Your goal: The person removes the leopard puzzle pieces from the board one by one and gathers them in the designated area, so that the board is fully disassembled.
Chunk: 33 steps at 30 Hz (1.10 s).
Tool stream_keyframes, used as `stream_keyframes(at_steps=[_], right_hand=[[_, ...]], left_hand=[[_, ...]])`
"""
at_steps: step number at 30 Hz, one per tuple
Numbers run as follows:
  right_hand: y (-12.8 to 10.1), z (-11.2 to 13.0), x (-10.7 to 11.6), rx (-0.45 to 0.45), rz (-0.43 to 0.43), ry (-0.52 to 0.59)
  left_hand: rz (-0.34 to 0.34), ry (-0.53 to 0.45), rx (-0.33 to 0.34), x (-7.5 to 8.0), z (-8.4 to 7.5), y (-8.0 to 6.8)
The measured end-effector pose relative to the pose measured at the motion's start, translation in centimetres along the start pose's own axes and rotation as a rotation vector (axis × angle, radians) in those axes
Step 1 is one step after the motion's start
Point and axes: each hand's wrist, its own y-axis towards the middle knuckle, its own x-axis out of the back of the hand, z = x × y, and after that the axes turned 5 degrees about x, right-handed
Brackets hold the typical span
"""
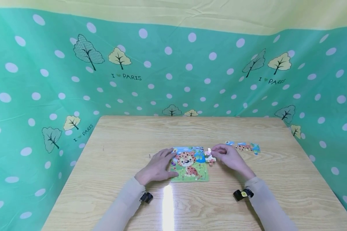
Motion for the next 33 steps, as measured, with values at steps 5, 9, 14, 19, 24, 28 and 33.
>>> stream_keyframes(at_steps=[5,9,14,19,24,28,33], right_hand=[[-0.1,-0.4,0.5,-0.005,-0.003,-0.004],[-0.2,-0.7,0.9,-0.012,-0.004,0.003],[-0.5,-1.0,1.2,-0.001,-0.016,-0.008],[-0.6,-1.3,1.6,0.009,-0.032,-0.019],[-0.8,-1.3,2.2,-0.009,-0.039,-0.030],[-1.0,-1.6,2.7,-0.024,-0.049,-0.046],[-1.4,-2.2,3.3,-0.021,-0.062,-0.082]], left_hand=[[0.004,-0.007,0.006,0.0,0.0,0.0],[0.004,-0.013,0.006,0.0,0.0,-0.1],[0.003,-0.007,0.004,0.0,0.0,0.0],[0.001,0.002,0.002,-0.1,0.1,0.1],[0.003,0.000,0.008,0.0,0.2,0.0],[0.006,0.002,0.007,0.1,0.2,0.0],[0.008,-0.001,0.003,0.0,0.2,0.1]])
